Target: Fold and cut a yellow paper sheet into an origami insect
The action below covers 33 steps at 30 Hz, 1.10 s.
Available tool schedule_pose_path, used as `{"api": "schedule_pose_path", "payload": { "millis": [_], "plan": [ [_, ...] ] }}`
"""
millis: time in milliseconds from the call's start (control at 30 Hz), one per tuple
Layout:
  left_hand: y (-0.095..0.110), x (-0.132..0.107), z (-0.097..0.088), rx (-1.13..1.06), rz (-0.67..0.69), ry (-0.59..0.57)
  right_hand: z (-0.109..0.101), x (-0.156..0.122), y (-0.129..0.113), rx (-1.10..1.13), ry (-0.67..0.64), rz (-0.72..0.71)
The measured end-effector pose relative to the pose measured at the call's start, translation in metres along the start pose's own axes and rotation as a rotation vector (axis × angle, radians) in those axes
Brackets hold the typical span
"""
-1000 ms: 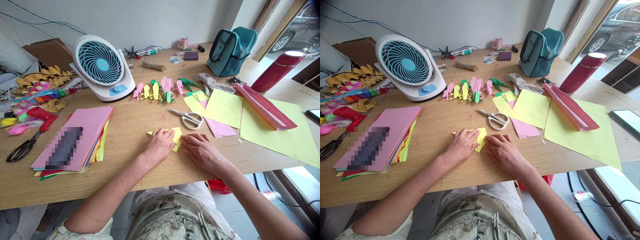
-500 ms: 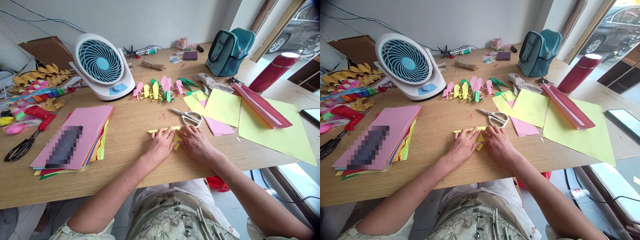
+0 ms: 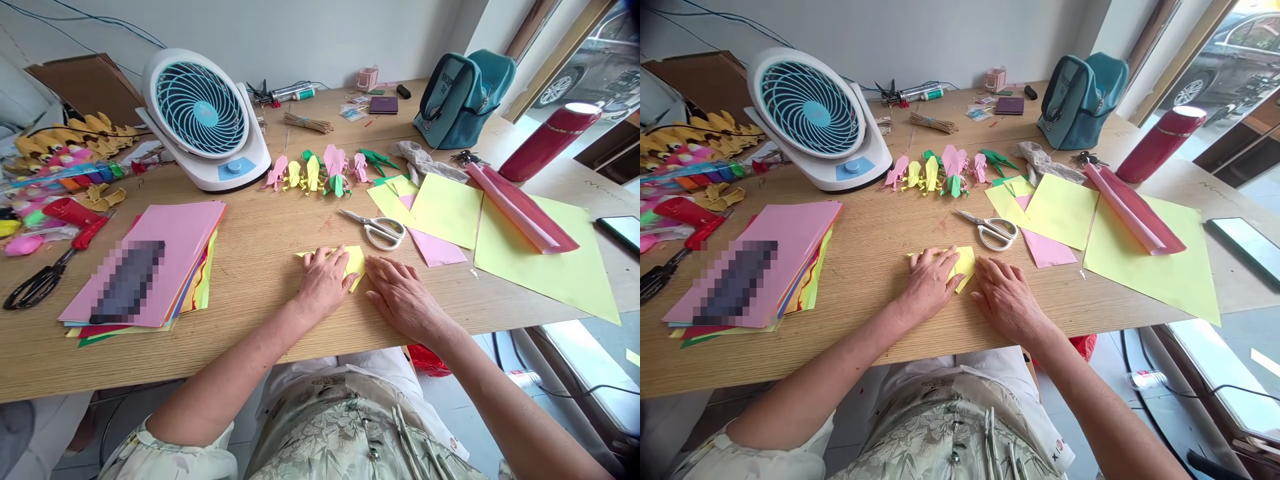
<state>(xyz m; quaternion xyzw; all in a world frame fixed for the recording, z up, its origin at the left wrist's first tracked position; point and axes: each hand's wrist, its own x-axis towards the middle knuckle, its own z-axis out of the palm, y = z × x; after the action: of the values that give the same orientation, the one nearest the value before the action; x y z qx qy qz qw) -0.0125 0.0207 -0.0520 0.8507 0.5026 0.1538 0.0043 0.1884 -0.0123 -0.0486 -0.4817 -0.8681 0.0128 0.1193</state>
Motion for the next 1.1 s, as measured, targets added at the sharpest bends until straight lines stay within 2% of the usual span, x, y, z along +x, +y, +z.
{"api": "schedule_pose_path", "payload": {
  "millis": [133, 333, 533, 633, 733, 867, 1000, 1100],
  "plan": [
    [0.001, -0.001, -0.001, -0.003, -0.006, -0.016, 0.0, -0.002, -0.001, 0.004, -0.004, -0.025],
    [0.0, -0.005, -0.003, -0.029, 0.005, -0.039, 0.0, -0.008, -0.002, 0.09, -0.021, -0.184],
    [-0.005, -0.008, -0.007, -0.061, 0.022, -0.115, -0.013, -0.01, 0.002, 0.216, -0.025, -0.279],
    [-0.008, -0.009, -0.009, -0.071, 0.045, -0.134, -0.016, -0.008, 0.006, 0.234, 0.023, -0.232],
    [-0.011, -0.01, -0.01, -0.08, 0.052, -0.154, -0.011, -0.004, 0.009, 0.17, 0.072, -0.145],
    [-0.014, -0.011, -0.009, -0.094, 0.065, -0.176, -0.004, -0.004, 0.009, 0.125, 0.037, -0.15],
    [-0.015, -0.011, -0.01, -0.113, 0.07, -0.18, -0.009, -0.006, 0.01, 0.158, 0.025, -0.191],
    [-0.016, -0.011, -0.011, -0.134, 0.067, -0.187, -0.014, 0.001, 0.011, 0.195, 0.046, -0.105]
  ]
}}
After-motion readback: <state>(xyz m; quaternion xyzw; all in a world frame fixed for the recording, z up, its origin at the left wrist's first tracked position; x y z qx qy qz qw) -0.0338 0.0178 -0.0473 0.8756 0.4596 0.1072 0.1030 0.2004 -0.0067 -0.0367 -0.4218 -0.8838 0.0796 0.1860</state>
